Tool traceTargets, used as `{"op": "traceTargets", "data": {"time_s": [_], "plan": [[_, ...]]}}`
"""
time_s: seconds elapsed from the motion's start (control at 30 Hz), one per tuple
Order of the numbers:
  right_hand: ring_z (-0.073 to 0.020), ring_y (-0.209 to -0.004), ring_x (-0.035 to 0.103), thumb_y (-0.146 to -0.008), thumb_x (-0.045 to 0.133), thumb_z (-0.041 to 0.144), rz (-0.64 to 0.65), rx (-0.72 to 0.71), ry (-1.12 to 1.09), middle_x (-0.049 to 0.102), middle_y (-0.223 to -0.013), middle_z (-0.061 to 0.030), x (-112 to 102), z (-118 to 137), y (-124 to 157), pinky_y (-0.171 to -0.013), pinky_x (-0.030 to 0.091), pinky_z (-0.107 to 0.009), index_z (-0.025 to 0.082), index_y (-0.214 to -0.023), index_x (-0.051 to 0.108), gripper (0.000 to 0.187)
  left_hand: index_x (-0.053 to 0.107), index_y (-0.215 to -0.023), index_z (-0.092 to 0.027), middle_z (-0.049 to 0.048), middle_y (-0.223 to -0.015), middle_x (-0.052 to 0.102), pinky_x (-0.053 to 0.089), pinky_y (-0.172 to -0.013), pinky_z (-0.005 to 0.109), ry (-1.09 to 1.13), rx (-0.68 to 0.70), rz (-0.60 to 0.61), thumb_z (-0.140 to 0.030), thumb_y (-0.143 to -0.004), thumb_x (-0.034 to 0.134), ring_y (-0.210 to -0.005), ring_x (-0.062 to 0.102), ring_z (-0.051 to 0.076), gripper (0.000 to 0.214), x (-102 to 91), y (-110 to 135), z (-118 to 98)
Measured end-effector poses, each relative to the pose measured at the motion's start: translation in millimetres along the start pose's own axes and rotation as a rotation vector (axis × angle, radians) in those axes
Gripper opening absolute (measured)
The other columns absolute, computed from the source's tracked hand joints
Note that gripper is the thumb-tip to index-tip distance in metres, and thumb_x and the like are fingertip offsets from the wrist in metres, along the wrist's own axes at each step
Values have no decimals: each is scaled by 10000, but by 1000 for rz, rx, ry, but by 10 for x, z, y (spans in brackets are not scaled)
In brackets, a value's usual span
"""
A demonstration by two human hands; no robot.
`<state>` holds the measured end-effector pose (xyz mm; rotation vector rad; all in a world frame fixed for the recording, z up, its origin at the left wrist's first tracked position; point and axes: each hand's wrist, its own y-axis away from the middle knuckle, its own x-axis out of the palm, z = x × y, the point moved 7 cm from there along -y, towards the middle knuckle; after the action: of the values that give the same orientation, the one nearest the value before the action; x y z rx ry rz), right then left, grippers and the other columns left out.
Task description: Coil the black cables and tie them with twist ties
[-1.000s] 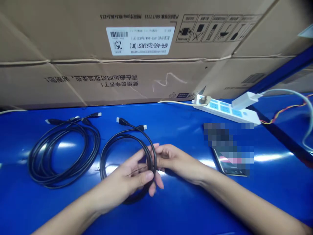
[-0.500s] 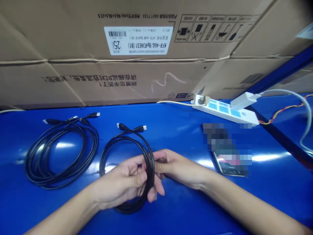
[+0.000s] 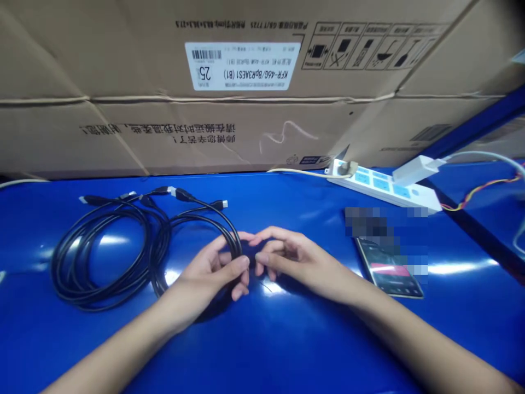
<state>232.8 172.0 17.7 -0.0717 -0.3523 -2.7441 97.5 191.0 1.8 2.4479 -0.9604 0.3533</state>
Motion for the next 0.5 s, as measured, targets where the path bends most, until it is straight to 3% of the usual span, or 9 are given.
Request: {"op": "traceTargets", "data": {"time_s": [0.1, 0.27, 0.5], "plan": [[-159, -760, 639, -977, 631, 403, -80, -62, 102, 700, -841, 0, -6, 25, 26, -694, 479, -282, 218, -1210, 513, 320, 561, -1214, -215, -44, -773, 663, 429, -575, 222, -23, 54, -62, -365, -897, 739, -525, 571, 63, 393, -44, -35, -13], [-165, -840, 680, -1009, 593, 374, -138, -140, 175, 729, -900, 0, 6, 90, 50, -764, 507, -298, 250, -1157, 516, 208, 562, -1006, -187, -44, -743, 675, 456, -574, 233, -65, 65, -96, -377, -857, 770, -495, 589, 74, 318, -92, -95, 32], [-166, -774, 721, -894, 738, 283, -170, -192, 279, 762, -939, -24, 45, 107, 63, -717, 581, -303, 246, -1169, 550, 335, 617, -974, -161, -32, -647, 674, 459, -528, 246, -112, 24, -90, -455, -798, 798, -464, 578, 106, 387, -71, -125, 63]]}}
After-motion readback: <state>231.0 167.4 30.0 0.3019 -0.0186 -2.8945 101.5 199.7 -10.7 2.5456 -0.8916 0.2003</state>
